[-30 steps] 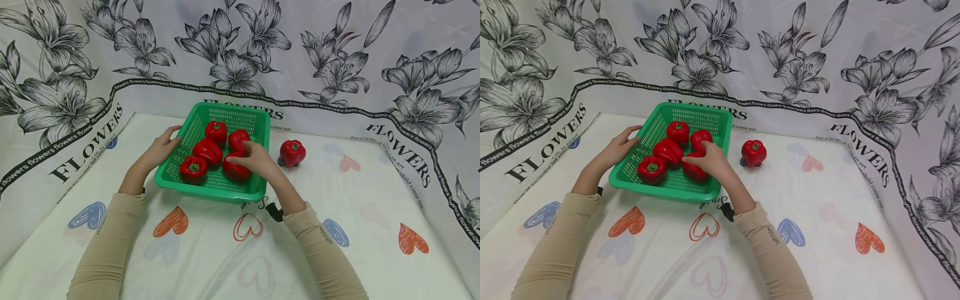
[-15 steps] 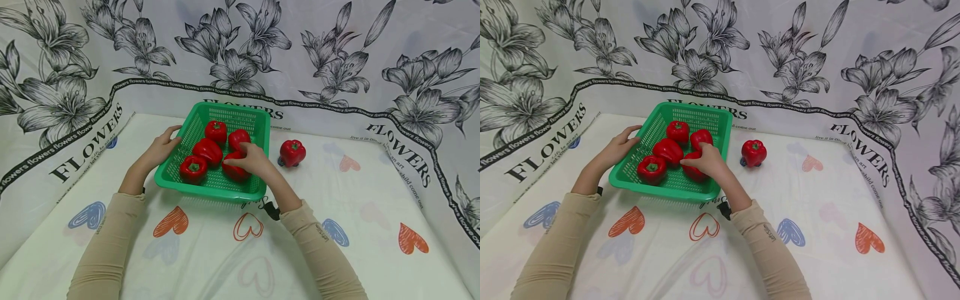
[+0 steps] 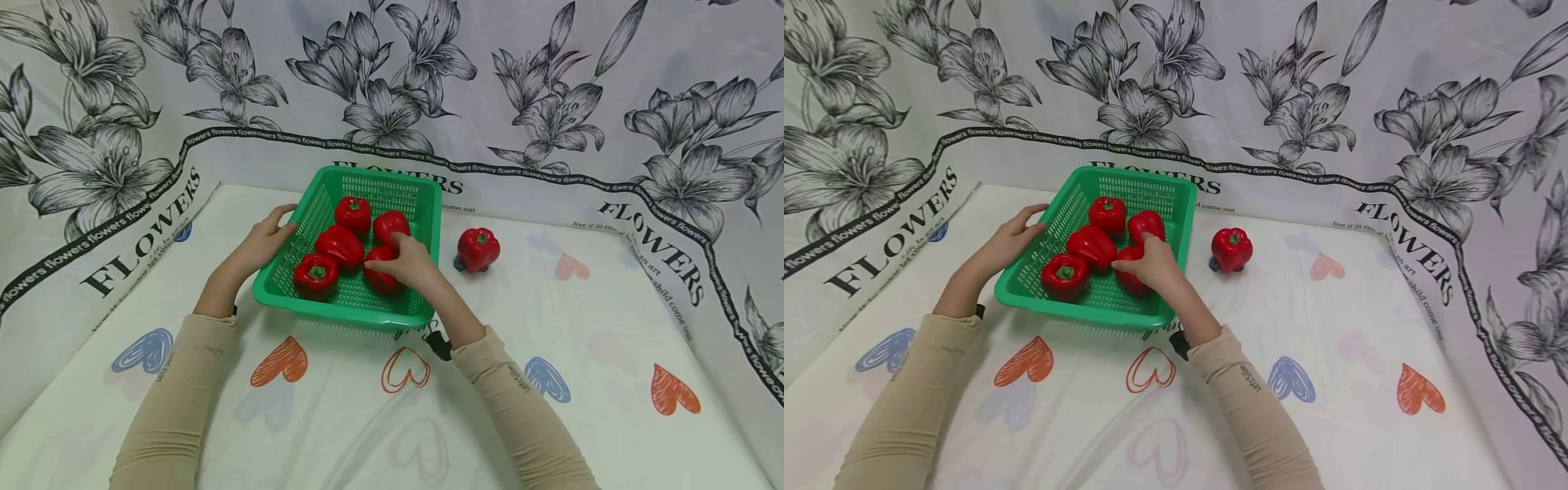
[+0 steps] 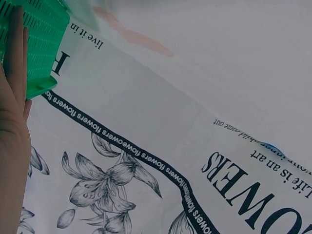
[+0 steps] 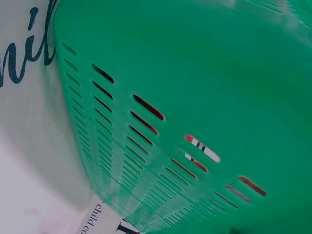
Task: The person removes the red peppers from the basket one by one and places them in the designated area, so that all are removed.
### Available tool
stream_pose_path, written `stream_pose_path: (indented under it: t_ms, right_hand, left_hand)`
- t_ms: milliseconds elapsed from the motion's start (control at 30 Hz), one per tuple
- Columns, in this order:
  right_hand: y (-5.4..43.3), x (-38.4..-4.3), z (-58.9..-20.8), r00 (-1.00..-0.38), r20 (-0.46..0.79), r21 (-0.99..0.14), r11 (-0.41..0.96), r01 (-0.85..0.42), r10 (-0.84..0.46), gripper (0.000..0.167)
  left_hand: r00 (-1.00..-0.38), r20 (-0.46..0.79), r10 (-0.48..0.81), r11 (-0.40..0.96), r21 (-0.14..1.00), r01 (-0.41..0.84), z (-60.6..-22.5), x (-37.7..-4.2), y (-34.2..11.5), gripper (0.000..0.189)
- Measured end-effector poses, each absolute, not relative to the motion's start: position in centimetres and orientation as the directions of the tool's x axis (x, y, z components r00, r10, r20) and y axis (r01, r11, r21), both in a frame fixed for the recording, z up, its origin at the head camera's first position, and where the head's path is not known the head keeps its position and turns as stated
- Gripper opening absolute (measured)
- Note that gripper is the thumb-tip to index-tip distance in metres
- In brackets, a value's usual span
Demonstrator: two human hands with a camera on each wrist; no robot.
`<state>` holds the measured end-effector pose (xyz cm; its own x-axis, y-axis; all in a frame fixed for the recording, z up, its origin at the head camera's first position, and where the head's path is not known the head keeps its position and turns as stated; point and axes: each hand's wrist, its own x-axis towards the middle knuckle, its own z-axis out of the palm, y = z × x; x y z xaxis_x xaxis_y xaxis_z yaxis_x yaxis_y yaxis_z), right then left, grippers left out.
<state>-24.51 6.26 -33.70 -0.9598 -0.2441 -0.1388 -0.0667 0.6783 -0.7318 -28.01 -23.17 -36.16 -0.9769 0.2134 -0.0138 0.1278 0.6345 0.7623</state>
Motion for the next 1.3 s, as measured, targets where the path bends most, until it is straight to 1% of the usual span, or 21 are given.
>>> stream_pose_path:
  t_ms: [533, 933, 1300]
  right_hand:
    - [5.87, -25.12, -34.38, -0.959, -0.174, -0.728, 0.685, -0.028, -0.225, 0.08]
    - [5.77, -25.28, -34.6, -0.954, -0.175, -0.735, 0.677, -0.038, -0.243, 0.078]
    - [5.66, -25.21, -34.56, -0.959, -0.176, -0.72, 0.693, -0.029, -0.223, 0.077]
  left_hand:
    - [-0.975, -0.016, 0.223, 0.626, 0.769, 0.131, -36.21, -28.12, -23.19, 0.061]
    - [-0.976, -0.019, 0.219, 0.624, 0.771, 0.125, -36.1, -28.09, -23.26, 0.06]
    - [-0.974, -0.016, 0.225, 0.623, 0.771, 0.132, -36.27, -28.18, -23.17, 0.061]
